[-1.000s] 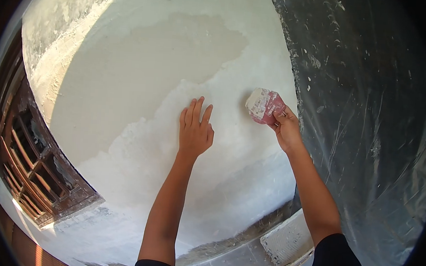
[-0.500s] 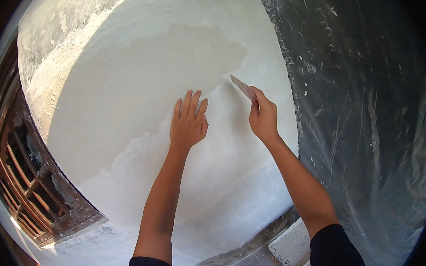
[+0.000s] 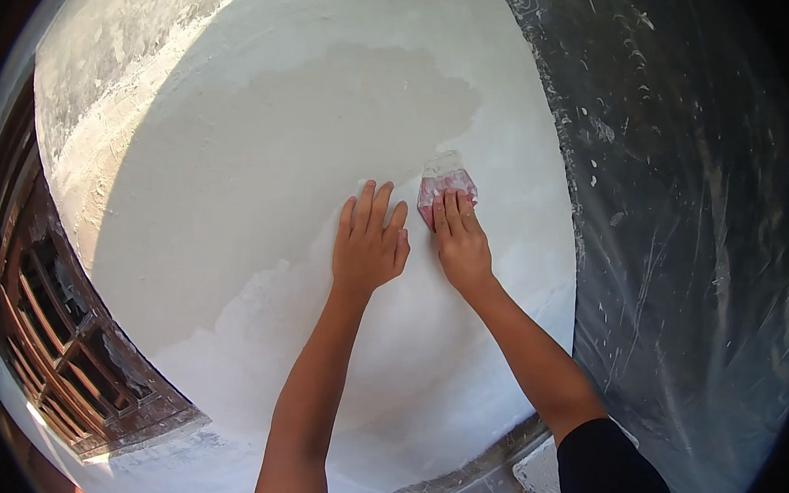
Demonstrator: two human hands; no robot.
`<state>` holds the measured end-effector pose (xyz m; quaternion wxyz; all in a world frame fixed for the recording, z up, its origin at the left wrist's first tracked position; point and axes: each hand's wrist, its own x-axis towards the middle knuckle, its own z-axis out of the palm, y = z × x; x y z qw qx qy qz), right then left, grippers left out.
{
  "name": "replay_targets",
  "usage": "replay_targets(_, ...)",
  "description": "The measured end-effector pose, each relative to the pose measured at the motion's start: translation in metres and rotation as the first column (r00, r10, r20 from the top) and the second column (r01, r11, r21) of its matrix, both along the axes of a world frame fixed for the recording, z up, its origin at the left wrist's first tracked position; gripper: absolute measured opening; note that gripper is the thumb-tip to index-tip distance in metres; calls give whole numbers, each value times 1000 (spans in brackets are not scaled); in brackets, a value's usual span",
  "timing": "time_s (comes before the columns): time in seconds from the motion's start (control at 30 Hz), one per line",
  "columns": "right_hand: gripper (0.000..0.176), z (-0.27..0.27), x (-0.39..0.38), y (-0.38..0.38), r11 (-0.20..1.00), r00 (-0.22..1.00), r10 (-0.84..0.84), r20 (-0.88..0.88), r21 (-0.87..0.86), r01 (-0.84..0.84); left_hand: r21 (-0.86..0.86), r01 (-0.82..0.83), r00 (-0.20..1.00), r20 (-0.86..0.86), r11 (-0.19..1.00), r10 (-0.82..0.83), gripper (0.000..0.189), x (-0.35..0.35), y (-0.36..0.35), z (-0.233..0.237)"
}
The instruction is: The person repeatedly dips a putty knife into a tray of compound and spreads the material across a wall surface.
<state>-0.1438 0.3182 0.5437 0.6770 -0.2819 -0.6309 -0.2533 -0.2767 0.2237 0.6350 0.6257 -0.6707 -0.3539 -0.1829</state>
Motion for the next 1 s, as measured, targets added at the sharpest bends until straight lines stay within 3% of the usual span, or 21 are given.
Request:
replay_targets(0.2, 48, -10, 48, -22, 997, 997, 76, 15, 31, -76, 5, -9, 1000, 1, 1000, 9, 38, 0, 0, -1)
replay_targets(0.23, 53, -4, 61, -25, 984, 984, 174, -32, -27, -175, 5, -8, 1000, -1, 1000, 8, 37, -1, 0, -2)
replay_targets(0.3, 61, 12, 82, -24, 949, 952, 285, -114, -106, -297, 3, -17, 1000, -6, 1000, 18, 38, -4, 1, -3)
replay_targets(0.37, 58, 38, 95, -13, 896, 891, 355, -284, -168, -411, 5, -25, 1000, -15, 1000, 25, 38, 0, 2, -1)
replay_targets(0.4, 49, 54, 107, -11, 923, 911, 344, -228, -96, -373, 40, -19, 999, -25, 999, 20, 38, 2, 2, -1)
replay_targets(0.5, 50, 93, 133, -1, 873, 878, 442, -185, -135, -468, 73, -5, 999, -43, 997, 8, 37, 12, 10, 10)
replay_targets(0.57, 51, 108, 137, 10, 709, 726, 672, -146, -159, -687, 64, -3, 999, -45, 998, 6, 37, 14, 17, 11)
replay_targets(0.67, 55, 119, 128, 16, 611, 649, 755, -100, -252, -750, 86, -36, 999, -28, 996, 38, 37, 14, 24, 6)
replay_targets(0.8, 54, 120, 107, 36, 603, 622, 783, -21, -219, -767, 111, -37, 999, 17, 993, 35, 40, 13, 20, 5)
replay_targets(0.87, 55, 123, 107, 54, 762, 761, 638, -114, -50, -646, 116, -26, 1000, 14, 993, 25, 41, 13, 21, 6)
replay_targets(0.9, 56, 127, 112, 56, 787, 760, 598, -254, 5, -617, 114, -19, 1000, 17, 993, 17, 41, 12, 22, 5)
replay_targets(1.0, 55, 121, 113, 48, 767, 715, 625, -315, 74, -637, 113, -11, 1000, 22, 994, 9, 41, 12, 22, 6)
